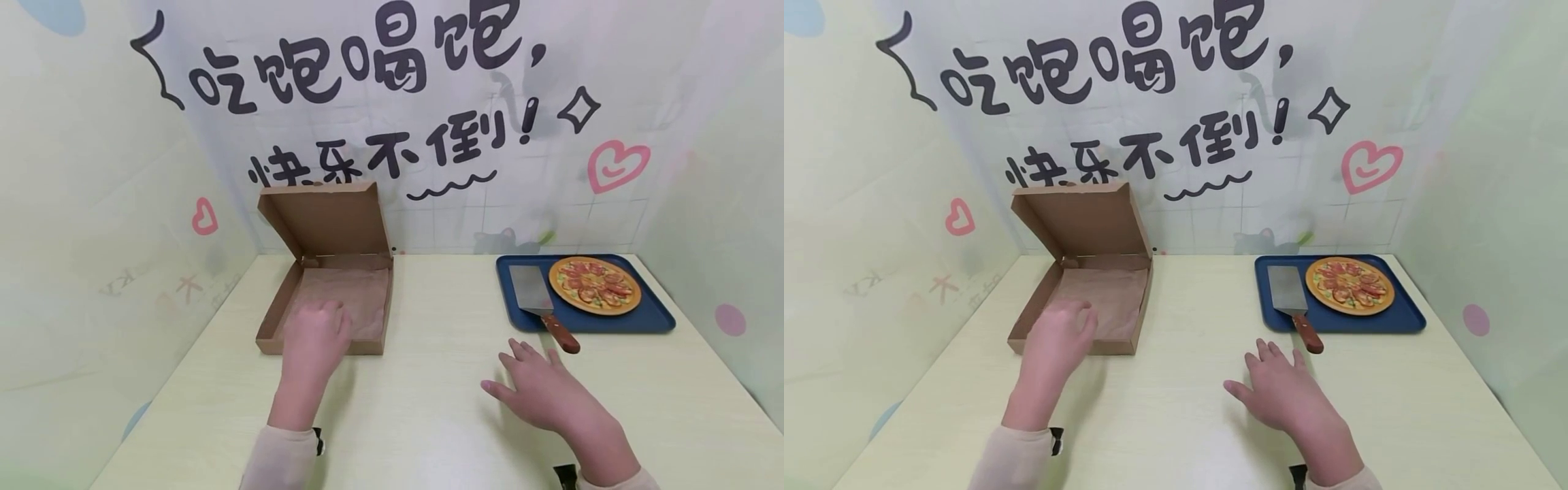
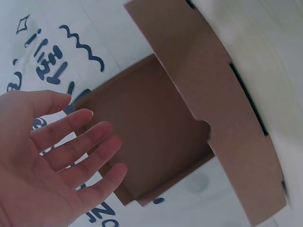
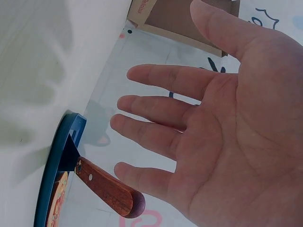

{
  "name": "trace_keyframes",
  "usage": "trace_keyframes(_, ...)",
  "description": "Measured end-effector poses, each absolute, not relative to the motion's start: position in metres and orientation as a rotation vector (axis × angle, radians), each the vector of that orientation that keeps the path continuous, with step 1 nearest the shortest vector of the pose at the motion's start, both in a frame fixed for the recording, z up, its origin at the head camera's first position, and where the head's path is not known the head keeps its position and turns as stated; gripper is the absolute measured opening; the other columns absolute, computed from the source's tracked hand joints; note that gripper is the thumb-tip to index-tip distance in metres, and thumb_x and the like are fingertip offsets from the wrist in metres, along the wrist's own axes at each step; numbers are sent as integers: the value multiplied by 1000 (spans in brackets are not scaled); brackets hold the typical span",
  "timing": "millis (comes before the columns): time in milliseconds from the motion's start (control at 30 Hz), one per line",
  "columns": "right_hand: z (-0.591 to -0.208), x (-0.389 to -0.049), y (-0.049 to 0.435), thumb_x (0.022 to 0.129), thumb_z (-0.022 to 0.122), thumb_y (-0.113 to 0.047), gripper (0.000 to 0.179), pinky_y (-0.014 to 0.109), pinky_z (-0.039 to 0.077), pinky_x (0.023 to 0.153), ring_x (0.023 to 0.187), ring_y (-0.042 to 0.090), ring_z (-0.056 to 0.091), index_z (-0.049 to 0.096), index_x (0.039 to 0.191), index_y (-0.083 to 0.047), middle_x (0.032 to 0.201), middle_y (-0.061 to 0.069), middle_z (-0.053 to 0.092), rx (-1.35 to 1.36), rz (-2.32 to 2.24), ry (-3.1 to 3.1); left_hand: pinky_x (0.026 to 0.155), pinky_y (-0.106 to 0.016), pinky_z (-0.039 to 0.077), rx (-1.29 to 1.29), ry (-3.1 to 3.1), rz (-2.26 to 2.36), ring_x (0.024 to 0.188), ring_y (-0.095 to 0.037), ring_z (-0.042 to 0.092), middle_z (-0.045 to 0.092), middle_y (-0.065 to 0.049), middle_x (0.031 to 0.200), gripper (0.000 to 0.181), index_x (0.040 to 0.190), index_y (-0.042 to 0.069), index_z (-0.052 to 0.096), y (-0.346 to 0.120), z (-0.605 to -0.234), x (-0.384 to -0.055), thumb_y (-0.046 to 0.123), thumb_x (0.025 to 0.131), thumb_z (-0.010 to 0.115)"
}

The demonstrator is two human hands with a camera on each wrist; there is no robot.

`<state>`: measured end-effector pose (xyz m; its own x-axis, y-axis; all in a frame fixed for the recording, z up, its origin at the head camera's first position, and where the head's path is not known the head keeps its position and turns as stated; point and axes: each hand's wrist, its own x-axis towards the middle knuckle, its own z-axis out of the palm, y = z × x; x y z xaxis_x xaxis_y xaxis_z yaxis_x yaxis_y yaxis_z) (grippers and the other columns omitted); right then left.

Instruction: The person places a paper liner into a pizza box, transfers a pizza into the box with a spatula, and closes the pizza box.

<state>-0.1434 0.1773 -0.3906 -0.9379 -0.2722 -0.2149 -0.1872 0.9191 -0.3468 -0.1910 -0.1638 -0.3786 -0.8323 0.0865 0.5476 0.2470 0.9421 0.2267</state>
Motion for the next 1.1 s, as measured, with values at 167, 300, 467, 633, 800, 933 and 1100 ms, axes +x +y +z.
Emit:
trace_keyframes(167, -390, -145, 179, 104, 60, -56, 74, 83, 18, 120, 155, 55, 34, 58, 146, 6, 164, 35, 40, -341, -472, 2828, 76, -50, 64, -368, -2469, -374, 90, -39, 76, 81, -18, 97, 12, 97, -2, 78, -146, -379, -181, 9, 94, 74)
trace_keyframes(300, -390, -146, 180, 104, 59, -56, 75, 82, 18, 120, 155, 55, 33, 58, 147, 5, 165, 35, 38, -342, -471, 2828, 77, -50, 64, -387, -2504, -382, 92, -38, 76, 80, -17, 98, 15, 95, -1, 77, -133, -380, -174, 14, 95, 77)
trace_keyframes(467, -390, -147, 181, 104, 60, -56, 75, 82, 18, 120, 155, 55, 33, 58, 147, 5, 165, 36, 38, -343, -464, 2838, 75, -45, 63, -430, -2523, -388, 86, -33, 74, 78, -12, 91, 15, 95, 1, 77, -121, -384, -166, 16, 94, 80)
trace_keyframes(633, -391, -147, 182, 104, 60, -55, 74, 82, 17, 121, 155, 55, 33, 57, 147, 5, 164, 36, 38, -344, -468, 2843, 74, -44, 63, -451, -2550, -372, 84, -32, 74, 77, -12, 91, 22, 102, -1, 77, -115, -389, -161, 19, 94, 81)
trace_keyframes(800, -390, -146, 182, 104, 60, -55, 74, 82, 16, 121, 155, 55, 33, 57, 147, 5, 165, 36, 38, -336, -481, 2841, 85, -46, 63, -444, -2593, -378, 97, -34, 76, 80, -15, 103, 23, 104, 0, 78, -112, -393, -159, 20, 94, 80)
trace_keyframes(933, -390, -145, 183, 105, 60, -55, 74, 82, 16, 122, 156, 55, 32, 57, 148, 5, 165, 35, 37, -326, -495, 2832, 89, -48, 63, -440, -2615, -377, 102, -35, 76, 80, -15, 108, 25, 107, 1, 78, -112, -396, -157, 22, 94, 80)
trace_keyframes(1100, -390, -144, 184, 105, 59, -55, 74, 79, 16, 124, 156, 54, 32, 57, 148, 4, 165, 35, 37, -342, -504, 2842, 91, -50, 62, -441, -2624, -382, 106, -35, 76, 80, -16, 111, 25, 108, 1, 78, -111, -398, -157, 21, 95, 79)
